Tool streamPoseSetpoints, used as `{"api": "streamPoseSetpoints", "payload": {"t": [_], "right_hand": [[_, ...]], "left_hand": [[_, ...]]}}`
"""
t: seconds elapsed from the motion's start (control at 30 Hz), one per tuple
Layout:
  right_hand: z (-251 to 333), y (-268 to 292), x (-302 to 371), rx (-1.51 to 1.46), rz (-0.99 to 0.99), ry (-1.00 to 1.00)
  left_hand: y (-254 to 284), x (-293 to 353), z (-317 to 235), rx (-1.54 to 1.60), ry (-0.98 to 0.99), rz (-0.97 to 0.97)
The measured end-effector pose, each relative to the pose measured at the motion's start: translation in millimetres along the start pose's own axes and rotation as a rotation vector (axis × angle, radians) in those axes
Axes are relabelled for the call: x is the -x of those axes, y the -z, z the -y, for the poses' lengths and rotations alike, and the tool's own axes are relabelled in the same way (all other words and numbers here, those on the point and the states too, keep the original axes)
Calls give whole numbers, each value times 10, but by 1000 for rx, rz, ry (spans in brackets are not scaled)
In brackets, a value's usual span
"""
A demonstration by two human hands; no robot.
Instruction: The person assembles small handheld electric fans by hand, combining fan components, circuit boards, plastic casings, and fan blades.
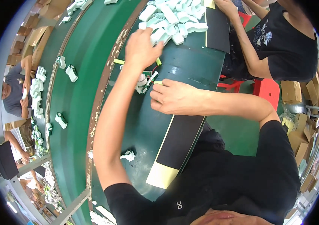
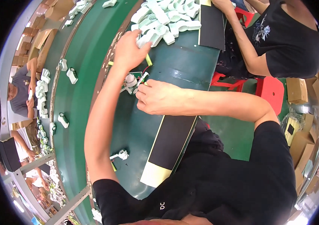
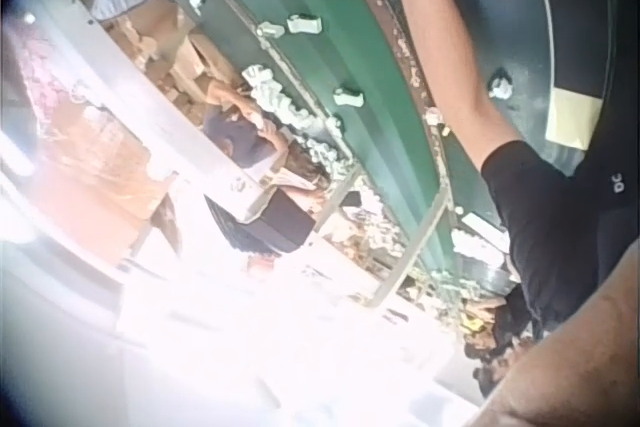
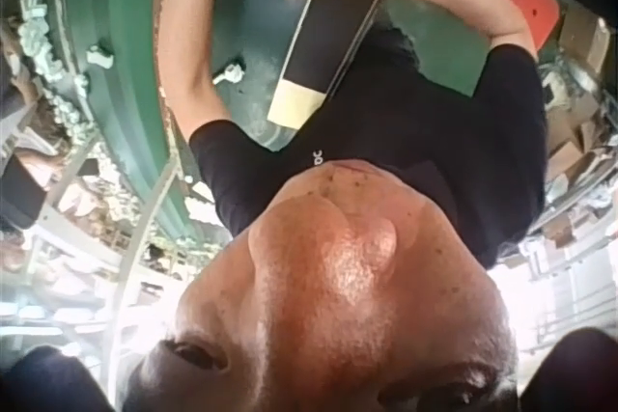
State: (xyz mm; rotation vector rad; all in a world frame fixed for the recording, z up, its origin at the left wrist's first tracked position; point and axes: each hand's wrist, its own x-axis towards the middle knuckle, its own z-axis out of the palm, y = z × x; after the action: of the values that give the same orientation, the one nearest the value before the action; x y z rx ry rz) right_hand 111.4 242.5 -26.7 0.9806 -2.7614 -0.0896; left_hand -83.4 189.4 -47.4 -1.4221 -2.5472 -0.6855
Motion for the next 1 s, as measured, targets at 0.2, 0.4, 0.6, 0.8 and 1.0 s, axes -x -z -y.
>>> {"api": "streamPoseSetpoints", "payload": {"t": [0.2, 0.4, 0.6, 0.8, 1.0], "right_hand": [[-133, 74, 330, -246, -71, -196], [-524, 59, 554, -417, -52, -371], [-565, 304, 557, -464, -120, -309], [-363, 904, 403, -663, -116, -205], [159, 1596, 193, -913, -126, -195]], "left_hand": [[-393, -357, -233, -128, 61, 0], [750, 62, -768, 425, 478, -101], [1102, 1441, -845, 981, 582, -459], [1032, 2493, -1148, 1365, 815, -628], [972, 2925, -1431, 1649, 821, -575]]}}
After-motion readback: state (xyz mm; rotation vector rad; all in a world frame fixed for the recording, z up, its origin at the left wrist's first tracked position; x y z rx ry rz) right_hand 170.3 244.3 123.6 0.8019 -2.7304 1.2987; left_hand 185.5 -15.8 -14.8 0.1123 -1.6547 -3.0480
